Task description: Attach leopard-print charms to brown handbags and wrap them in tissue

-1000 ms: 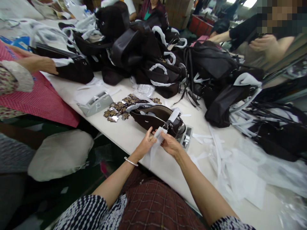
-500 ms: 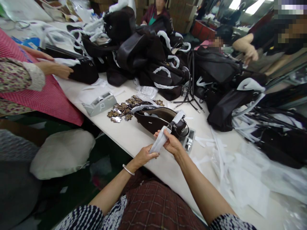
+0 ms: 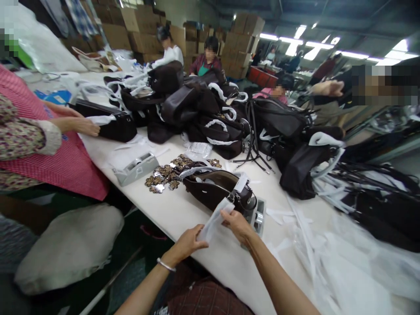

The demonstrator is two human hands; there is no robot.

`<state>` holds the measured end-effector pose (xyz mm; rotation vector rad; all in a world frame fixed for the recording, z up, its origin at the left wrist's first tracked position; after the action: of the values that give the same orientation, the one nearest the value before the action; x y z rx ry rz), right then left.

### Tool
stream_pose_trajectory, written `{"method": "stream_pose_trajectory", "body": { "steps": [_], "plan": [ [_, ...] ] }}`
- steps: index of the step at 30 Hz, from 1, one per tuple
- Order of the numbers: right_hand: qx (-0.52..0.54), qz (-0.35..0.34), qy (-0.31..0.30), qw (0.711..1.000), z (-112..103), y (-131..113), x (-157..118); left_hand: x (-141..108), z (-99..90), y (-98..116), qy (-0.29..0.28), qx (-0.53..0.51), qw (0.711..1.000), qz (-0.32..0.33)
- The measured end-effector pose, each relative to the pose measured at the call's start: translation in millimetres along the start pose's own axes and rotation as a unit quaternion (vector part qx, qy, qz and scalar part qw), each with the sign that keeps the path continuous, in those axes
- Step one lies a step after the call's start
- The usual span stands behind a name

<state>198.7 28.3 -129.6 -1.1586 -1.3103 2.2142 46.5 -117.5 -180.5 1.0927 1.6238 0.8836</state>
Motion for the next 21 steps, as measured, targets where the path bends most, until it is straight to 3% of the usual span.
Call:
{"method": "stream_pose_trajectory", "body": {
  "steps": [2, 4, 7, 9, 11, 13, 15, 18, 21],
  "plan": [
    [-0.121, 0.01, 0.016, 0.992, -19, -3, -12, 4, -20.6, -1, 0.056, 0.001, 0.998, -0.003],
    [-0.21, 0.013, 0.063, 0.976, -43, -10, -26, 8, -46.6, 5, 0.168, 0.0, 0.986, 0.009],
    [-0.254, -0.041, 0.183, 0.949, -72, -35, -45, 20, -87.9, 26, 0.344, 0.055, 0.934, 0.075],
    [-0.276, -0.104, 0.272, 0.916, -78, -60, -52, 33, -113.0, 44, 0.419, 0.106, 0.894, 0.118],
    [-0.306, -0.165, 0.341, 0.873, -73, -86, -52, 49, -135.5, 63, 0.45, 0.149, 0.87, 0.135],
    [-0.341, -0.21, 0.357, 0.844, -61, -107, -42, 66, -154.7, 81, 0.423, 0.187, 0.878, 0.125],
    [-0.372, -0.209, 0.336, 0.84, -48, -119, -24, 82, -169.9, 98, 0.343, 0.237, 0.904, 0.092],
    [-0.392, -0.13, 0.315, 0.855, -41, -126, 12, 97, -185.1, 120, 0.222, 0.324, 0.919, 0.034],
    [-0.406, -0.074, 0.318, 0.854, -40, -130, 43, 105, -189.2, 135, 0.156, 0.41, 0.898, 0.042]
  ]
}}
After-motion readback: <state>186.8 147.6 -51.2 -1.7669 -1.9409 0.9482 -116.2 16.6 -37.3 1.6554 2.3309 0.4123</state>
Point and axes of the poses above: each hand's wrist, its own x-axis towards the middle knuckle, its own z-axis out of the palm, y = z × x, the point moved 2 cm from there along x, towards the middle knuckle, and after that the axes turned 1 degree about -x, right-handed, at the moved point
